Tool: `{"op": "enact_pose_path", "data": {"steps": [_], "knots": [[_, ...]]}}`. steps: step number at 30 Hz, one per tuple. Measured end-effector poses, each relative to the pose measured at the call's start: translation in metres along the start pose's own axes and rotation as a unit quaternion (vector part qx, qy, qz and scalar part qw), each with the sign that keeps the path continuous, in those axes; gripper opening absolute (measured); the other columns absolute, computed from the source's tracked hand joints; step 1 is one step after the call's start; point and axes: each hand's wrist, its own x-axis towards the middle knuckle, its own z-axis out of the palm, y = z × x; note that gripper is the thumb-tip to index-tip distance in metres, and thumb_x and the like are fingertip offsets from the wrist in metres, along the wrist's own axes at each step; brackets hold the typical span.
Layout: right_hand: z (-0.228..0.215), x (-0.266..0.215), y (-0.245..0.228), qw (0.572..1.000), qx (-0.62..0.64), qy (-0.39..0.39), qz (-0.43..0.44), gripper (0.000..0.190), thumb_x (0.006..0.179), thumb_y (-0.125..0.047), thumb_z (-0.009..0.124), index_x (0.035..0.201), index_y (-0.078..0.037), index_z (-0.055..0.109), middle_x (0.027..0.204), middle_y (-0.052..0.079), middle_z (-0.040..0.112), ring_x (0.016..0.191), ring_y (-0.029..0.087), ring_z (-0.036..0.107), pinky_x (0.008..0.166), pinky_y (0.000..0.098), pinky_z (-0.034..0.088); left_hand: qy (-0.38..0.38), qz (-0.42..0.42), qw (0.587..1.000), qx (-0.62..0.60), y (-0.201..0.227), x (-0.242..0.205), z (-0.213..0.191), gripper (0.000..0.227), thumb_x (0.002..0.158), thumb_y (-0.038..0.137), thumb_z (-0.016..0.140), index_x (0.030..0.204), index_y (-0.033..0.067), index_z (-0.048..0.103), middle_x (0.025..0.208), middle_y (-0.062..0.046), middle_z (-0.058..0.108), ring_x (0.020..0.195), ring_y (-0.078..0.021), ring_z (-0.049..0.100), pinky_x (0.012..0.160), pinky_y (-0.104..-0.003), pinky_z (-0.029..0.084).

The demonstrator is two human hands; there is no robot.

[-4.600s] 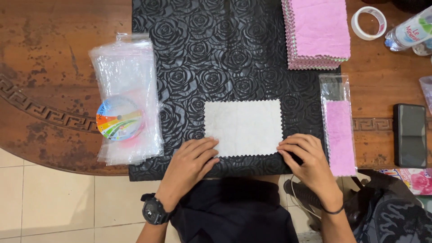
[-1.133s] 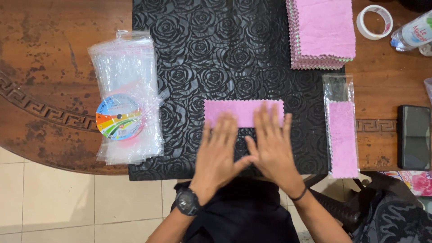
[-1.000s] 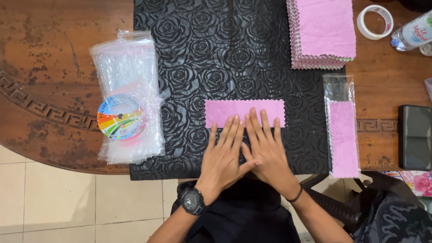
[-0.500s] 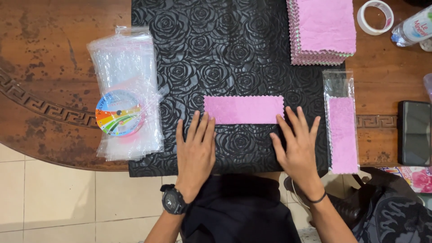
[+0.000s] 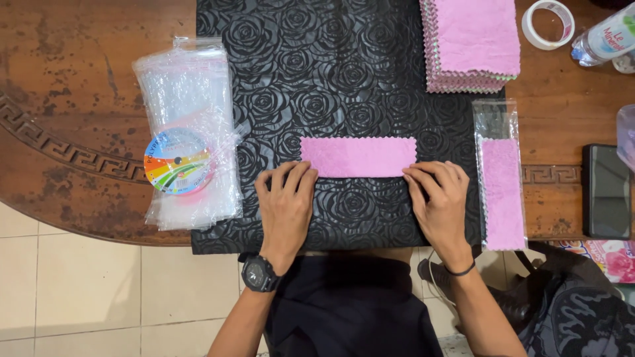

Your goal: The person takes pink and white cloths from a stack, folds them, and inserts them into clear plastic bags.

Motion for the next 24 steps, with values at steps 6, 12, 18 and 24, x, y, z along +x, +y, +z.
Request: {"op": "enact_pose_path", "data": {"steps": [6,12,18,24], "knots": [[-0.022,-0.011,-0.016,1.000,0.000,0.005,-0.023,0.009,0.092,-0.011,0.080,0.100,-0.015,0.078,0.103,-0.001,0.072,0.108,0.024,0.068,0.106,0.0428,0.042,-0.006,0.004,1.000,-0.011,0.008,-0.011,-0.023,0.010,0.098,0.015,0.067,0.106,0.0156,0.072,0.107,-0.002,0.072,0.113,-0.0218,0.063,0.100,-0.047,0.040],[-0.032,-0.014,-0.032,0.999,-0.010,-0.028,-0.041,0.012,0.096,-0.007,0.075,0.106,-0.013,0.076,0.113,0.003,0.069,0.112,0.025,0.064,0.101,0.0403,0.038,-0.032,0.022,0.997,-0.062,0.008,-0.021,-0.037,0.024,0.091,0.001,0.062,0.114,0.0072,0.067,0.121,-0.006,0.066,0.115,-0.0279,0.059,0.091,-0.046,0.040],[-0.010,0.014,-0.073,0.983,0.154,-0.050,-0.081,0.015,0.096,0.001,0.066,0.107,-0.007,0.073,0.109,0.007,0.071,0.105,0.025,0.065,0.101,0.0376,0.042,0.110,-0.053,0.986,-0.109,0.007,-0.018,-0.076,0.013,0.099,0.009,0.067,0.111,0.0071,0.072,0.115,-0.003,0.073,0.106,-0.0228,0.065,0.087,-0.037,0.040],[0.046,0.068,-0.156,0.927,0.313,-0.137,-0.154,0.025,0.089,0.002,0.069,0.107,-0.013,0.078,0.098,0.006,0.075,0.096,0.030,0.069,0.091,0.0415,0.050,0.251,-0.183,0.949,-0.057,-0.055,-0.030,-0.093,0.017,0.092,0.006,0.074,0.109,0.0039,0.073,0.105,-0.010,0.074,0.098,-0.0328,0.067,0.090,-0.044,0.047]]}}
